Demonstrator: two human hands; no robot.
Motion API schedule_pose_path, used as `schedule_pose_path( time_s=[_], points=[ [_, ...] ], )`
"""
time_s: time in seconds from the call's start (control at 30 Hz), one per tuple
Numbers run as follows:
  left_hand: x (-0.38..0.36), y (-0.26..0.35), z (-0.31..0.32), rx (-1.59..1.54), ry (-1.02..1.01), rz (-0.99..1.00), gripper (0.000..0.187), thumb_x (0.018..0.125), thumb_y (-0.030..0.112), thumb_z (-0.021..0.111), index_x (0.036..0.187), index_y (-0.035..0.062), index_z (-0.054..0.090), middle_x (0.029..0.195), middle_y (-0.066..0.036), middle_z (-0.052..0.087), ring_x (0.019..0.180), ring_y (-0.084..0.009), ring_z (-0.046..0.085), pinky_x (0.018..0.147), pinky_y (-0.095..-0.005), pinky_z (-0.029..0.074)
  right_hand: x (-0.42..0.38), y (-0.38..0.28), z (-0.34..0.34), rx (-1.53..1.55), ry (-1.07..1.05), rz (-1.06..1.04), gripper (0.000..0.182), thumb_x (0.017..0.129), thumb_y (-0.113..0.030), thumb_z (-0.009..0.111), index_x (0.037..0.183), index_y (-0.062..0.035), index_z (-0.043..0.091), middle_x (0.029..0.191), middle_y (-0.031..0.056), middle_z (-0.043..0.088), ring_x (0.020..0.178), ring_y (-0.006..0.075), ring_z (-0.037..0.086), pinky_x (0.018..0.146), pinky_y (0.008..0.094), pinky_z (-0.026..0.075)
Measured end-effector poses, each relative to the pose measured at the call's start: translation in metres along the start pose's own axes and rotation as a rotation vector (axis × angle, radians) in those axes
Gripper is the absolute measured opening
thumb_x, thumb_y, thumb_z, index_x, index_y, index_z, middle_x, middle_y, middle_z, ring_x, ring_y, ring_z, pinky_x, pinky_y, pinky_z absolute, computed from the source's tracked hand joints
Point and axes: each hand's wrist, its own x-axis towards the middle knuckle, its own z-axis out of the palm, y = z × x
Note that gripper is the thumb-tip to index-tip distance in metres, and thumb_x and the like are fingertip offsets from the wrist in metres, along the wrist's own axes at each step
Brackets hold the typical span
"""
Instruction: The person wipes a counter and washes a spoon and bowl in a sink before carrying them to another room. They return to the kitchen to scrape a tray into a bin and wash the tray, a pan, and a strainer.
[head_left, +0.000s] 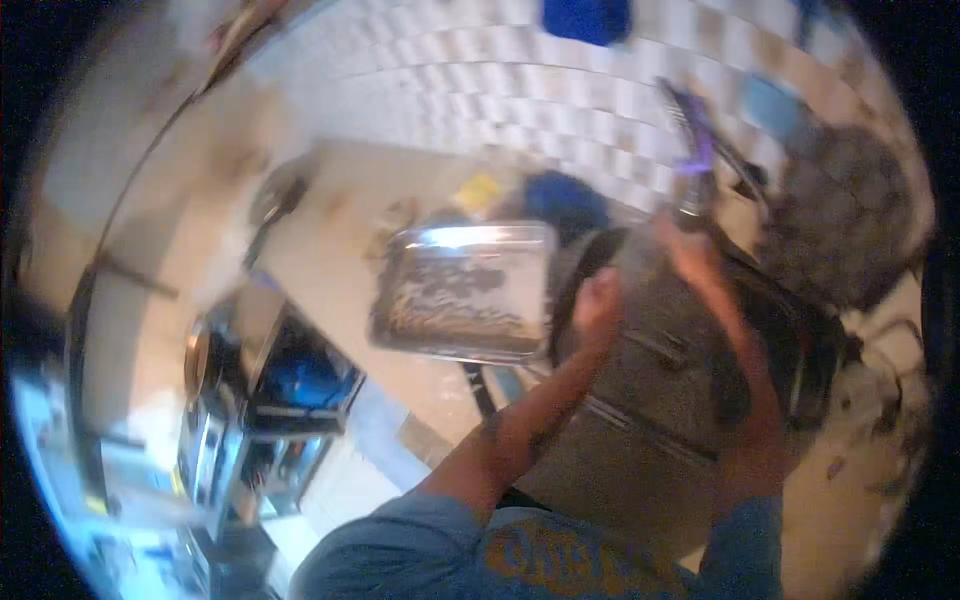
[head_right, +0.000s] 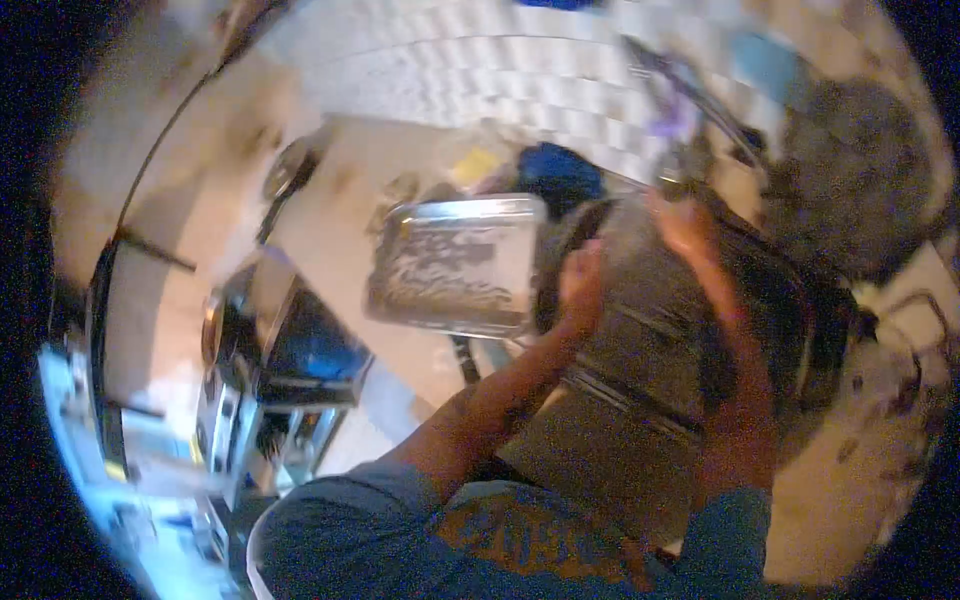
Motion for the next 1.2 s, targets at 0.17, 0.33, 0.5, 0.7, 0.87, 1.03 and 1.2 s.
schedule_pose_path(
  time_s=[0.17, 0.33, 0.5, 0.7, 0.87, 1.03, 1.2],
  points=[
    [0.066, 0.114, -0.039, -0.098, -0.206, 0.113, 0.042, 0.092, 0.042, 0.053, 0.1, 0.001, 0.061, 0.092, -0.022, 0.062, 0.089, -0.0385, 0.061, 0.077, -0.0484, 0.047, 0.018, 0.061, -0.011, -0.683, 0.121, -0.328, 0.038, 0.091, -0.025, 0.052, 0.116, 0.0023, 0.06, 0.111, 0.0275, 0.06, 0.108, 0.0431, 0.055, 0.095, 0.0451, 0.044],
    [0.091, 0.151, 0.025, -0.15, -0.562, 0.48, 0.037, 0.082, 0.034, 0.058, 0.106, 0.006, 0.063, 0.102, -0.023, 0.064, 0.097, -0.0407, 0.061, 0.084, -0.0471, 0.05, -0.021, 0.055, -0.007, -0.503, 0.137, -0.359, 0.037, 0.092, -0.028, 0.051, 0.114, 0.0002, 0.06, 0.107, 0.0239, 0.059, 0.103, 0.0394, 0.055, 0.092, 0.0436, 0.044],
    [0.067, 0.149, -0.01, -0.467, -0.202, 0.544, 0.039, 0.082, 0.025, 0.061, 0.115, 0.0058, 0.058, 0.127, -0.02, 0.054, 0.116, -0.0415, 0.05, 0.098, -0.0477, 0.042, -0.046, 0.057, -0.005, -0.435, 0.137, -0.345, 0.035, 0.093, -0.031, 0.049, 0.111, -0.002, 0.059, 0.103, 0.0203, 0.058, 0.098, 0.0358, 0.054, 0.088, 0.0422, 0.045],
    [0.02, 0.121, 0.059, -0.683, 0.041, 0.546, 0.054, 0.083, 0.022, 0.06, 0.13, -0.0003, 0.047, 0.135, -0.027, 0.045, 0.125, -0.0534, 0.036, 0.107, -0.0588, 0.027, -0.057, 0.06, -0.002, -0.36, 0.153, -0.341, 0.034, 0.095, -0.034, 0.047, 0.108, -0.0045, 0.058, 0.098, 0.016, 0.057, 0.092, 0.0314, 0.054, 0.084, 0.0404, 0.046],
    [0.044, 0.121, -0.035, -0.309, 0.185, 0.441, 0.066, 0.084, 0.024, 0.056, 0.138, -0.0079, 0.036, 0.143, -0.034, 0.033, 0.132, -0.0539, 0.029, 0.108, -0.0627, 0.021, -0.065, 0.064, -0.004, -0.279, 0.232, -0.332, 0.034, 0.096, -0.037, 0.045, 0.105, -0.0066, 0.058, 0.095, 0.0125, 0.056, 0.087, 0.0278, 0.053, 0.081, 0.039, 0.046],
    [0.04, 0.113, -0.028, -0.091, -0.138, 0.894, 0.069, 0.085, 0.028, 0.055, 0.138, -0.01, 0.033, 0.143, -0.036, 0.031, 0.133, -0.0508, 0.029, 0.109, -0.0613, 0.02, -0.077, 0.079, -0.003, 0.023, 0.44, -0.188, 0.034, 0.097, -0.039, 0.044, 0.103, -0.0088, 0.057, 0.091, 0.0089, 0.056, 0.082, 0.0242, 0.053, 0.077, 0.0375, 0.047],
    [0.039, 0.068, 0.009, -0.38, -0.121, 0.285, 0.063, 0.091, 0.037, 0.054, 0.135, -0.0062, 0.041, 0.138, -0.03, 0.041, 0.125, -0.0459, 0.04, 0.106, -0.0501, 0.031, -0.089, 0.117, 0.014, 0.596, 0.633, 0.115, 0.034, 0.098, -0.042, 0.042, 0.1, -0.0109, 0.057, 0.087, 0.0053, 0.055, 0.077, 0.0206, 0.052, 0.074, 0.0361, 0.047]
  ],
)
